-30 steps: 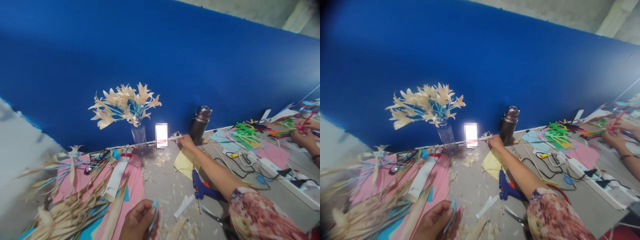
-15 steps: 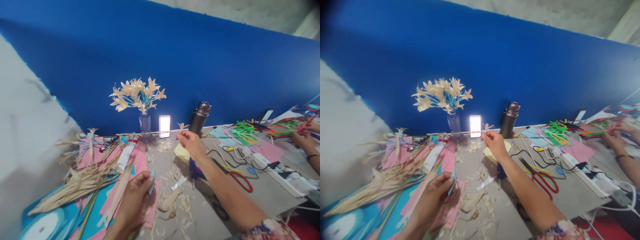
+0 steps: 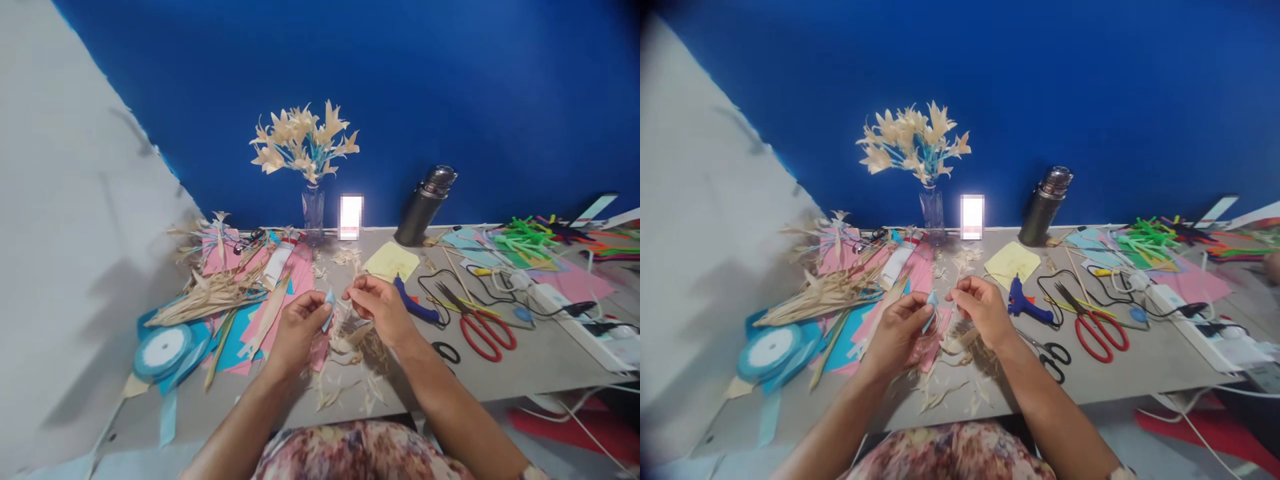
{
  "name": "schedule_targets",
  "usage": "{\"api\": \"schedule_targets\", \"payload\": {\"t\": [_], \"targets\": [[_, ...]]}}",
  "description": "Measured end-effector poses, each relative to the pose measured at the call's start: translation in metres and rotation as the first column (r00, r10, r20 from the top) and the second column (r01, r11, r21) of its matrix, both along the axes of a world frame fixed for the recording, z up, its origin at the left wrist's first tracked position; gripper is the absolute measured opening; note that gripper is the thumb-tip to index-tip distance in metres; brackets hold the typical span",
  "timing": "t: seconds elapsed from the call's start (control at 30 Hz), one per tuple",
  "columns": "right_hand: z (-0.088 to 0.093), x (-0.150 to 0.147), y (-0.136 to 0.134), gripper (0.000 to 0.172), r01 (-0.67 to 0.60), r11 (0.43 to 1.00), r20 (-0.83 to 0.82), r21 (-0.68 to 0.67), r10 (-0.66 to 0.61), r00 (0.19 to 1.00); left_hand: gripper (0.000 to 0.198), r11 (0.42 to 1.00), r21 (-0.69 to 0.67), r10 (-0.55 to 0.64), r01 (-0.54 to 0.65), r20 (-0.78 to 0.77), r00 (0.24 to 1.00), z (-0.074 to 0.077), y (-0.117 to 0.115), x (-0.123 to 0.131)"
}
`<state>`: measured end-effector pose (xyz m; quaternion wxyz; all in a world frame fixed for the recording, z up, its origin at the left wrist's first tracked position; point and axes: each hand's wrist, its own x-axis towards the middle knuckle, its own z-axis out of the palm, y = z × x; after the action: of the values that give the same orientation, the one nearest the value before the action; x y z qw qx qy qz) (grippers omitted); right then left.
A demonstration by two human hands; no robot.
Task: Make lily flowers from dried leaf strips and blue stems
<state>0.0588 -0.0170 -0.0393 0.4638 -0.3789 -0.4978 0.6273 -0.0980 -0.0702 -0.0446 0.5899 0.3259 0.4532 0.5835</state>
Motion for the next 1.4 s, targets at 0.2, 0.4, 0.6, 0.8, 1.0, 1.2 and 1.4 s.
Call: {"api": "schedule_targets", "payload": {"t": [0.2, 0.4, 0.6, 0.8, 1.0, 1.2, 1.4], "targets": [[-0.005, -0.008, -0.008, 0.029, -0.135, 0.970, -0.181, -0.200, 0.098, 0.979, 0.036, 0.999, 0.027, -0.034, 0.032, 0.088, 0.996, 0.001, -0.004, 0.006], [-0.009, -0.006, -0.012, 0.032, -0.134, 0.972, -0.226, -0.192, 0.089, 0.970, 0.037, 0.995, 0.095, 0.007, 0.008, -0.151, 0.989, -0.003, -0.004, 0.011], [-0.007, -0.002, -0.015, 0.023, -0.023, 0.998, -0.035, -0.058, 0.021, 0.999, 0.031, 0.995, 0.098, -0.003, 0.031, -0.271, 0.962, 0.000, -0.007, 0.013], [-0.005, 0.000, -0.019, 0.015, 0.050, 0.998, 0.229, 0.030, -0.056, 0.972, 0.021, 0.998, 0.056, 0.025, -0.008, -0.308, 0.951, -0.001, -0.004, 0.003], [-0.007, 0.001, -0.020, 0.012, -0.005, 0.994, 0.254, 0.106, -0.022, 0.967, 0.028, 0.997, -0.007, -0.077, 0.076, -0.098, 0.992, -0.006, 0.002, 0.004], [-0.006, 0.002, -0.021, 0.013, 0.004, 0.995, 0.287, 0.099, -0.032, 0.957, 0.030, 0.997, -0.031, -0.077, 0.075, -0.057, 0.995, -0.012, 0.003, 0.006], [-0.008, 0.001, -0.021, 0.014, 0.025, 0.997, 0.258, 0.067, -0.042, 0.965, 0.032, 0.992, -0.013, -0.125, 0.125, -0.051, 0.991, -0.009, 0.005, 0.005]]}}
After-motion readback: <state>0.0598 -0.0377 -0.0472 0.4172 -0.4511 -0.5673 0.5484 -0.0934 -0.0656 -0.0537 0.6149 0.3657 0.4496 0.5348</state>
